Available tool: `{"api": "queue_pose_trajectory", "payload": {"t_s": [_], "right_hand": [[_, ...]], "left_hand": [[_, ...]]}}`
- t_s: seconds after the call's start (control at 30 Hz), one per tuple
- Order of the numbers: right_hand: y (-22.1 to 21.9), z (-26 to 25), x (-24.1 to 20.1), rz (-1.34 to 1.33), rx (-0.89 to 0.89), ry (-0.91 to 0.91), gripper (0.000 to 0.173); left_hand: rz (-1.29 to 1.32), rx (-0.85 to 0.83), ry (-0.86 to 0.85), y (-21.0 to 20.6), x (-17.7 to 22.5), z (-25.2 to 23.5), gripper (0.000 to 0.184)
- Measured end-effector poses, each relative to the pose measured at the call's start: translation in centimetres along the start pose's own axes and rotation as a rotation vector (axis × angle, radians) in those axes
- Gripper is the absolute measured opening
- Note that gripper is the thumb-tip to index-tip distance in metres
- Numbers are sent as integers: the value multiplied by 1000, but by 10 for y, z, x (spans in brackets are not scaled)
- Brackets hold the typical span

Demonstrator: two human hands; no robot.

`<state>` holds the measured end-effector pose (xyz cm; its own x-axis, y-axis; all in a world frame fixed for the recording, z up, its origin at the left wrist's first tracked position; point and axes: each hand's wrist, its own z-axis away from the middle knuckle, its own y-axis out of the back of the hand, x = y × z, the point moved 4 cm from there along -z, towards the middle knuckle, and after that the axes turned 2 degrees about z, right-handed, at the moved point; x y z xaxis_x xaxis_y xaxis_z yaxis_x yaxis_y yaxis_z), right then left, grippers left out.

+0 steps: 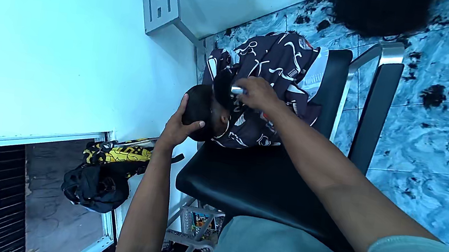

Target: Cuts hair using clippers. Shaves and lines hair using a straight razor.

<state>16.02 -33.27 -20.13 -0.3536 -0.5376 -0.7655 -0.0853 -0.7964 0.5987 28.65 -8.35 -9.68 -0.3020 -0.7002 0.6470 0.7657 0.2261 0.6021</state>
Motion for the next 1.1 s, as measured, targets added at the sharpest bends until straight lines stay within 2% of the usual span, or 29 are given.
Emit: {"api": "queue_pose_trajectory", "payload": {"t_s": [0.07, 0.13, 0.2, 0.27, 0.33, 0.4, 0.47, 0.5, 0.57, 0.6, 0.67, 0.7, 0.77, 0.87, 0.97, 1.1], "right_hand": [[11, 5, 5, -84, 19, -28, 41], [19, 28, -9, -123, -113, 28, 37], [16, 28, -24, -84, -195, 42, 36], [8, 10, -18, -65, -74, -41, 37], [20, 8, -16, -203, 25, -28, 41], [22, 37, -34, -304, -82, 141, 38], [11, 57, -38, -124, -249, 156, 32], [3, 62, -29, -49, -238, 82, 29], [1, 67, -9, -23, -126, -2, 27], [3, 74, -12, -88, -156, 37, 28], [-5, 90, -34, -160, -338, 156, 27], [-11, 91, -42, -109, -362, 158, 27], [-14, 80, -40, -36, -199, 42, 30], [-13, 78, -33, -152, 76, -120, 36], [-14, 79, -52, -286, 138, -110, 37], [-15, 76, -32, 55, 234, -480, 39]], "left_hand": [[1, 21, -6, -1, 1, 2, 112], [12, 35, -25, -4, 2, 4, 112], [-6, 59, -28, -5, 0, 2, 113], [-77, 102, -12, -6, -4, 8, 114], [-121, 185, -61, -3, -1, 13, 111], [-121, 244, -116, -6, -4, 19, 102], [-121, 282, -151, -12, -7, 28, 93], [-147, 277, -171, -15, -10, 36, 94], [-235, 203, -272, -20, -15, 43, 113], [-272, 148, -328, -20, -21, 42, 122], [-305, 74, -428, -13, -35, 39, 123], [-313, 50, -468, -8, -39, 34, 121], [-320, 7, -521, 1, -44, 19, 119], [-293, -54, -587, 16, -45, -3, 120], [-248, -114, -628, 24, -40, -23, 119], [-210, -190, -471, 24, -31, -31, 117]]}}
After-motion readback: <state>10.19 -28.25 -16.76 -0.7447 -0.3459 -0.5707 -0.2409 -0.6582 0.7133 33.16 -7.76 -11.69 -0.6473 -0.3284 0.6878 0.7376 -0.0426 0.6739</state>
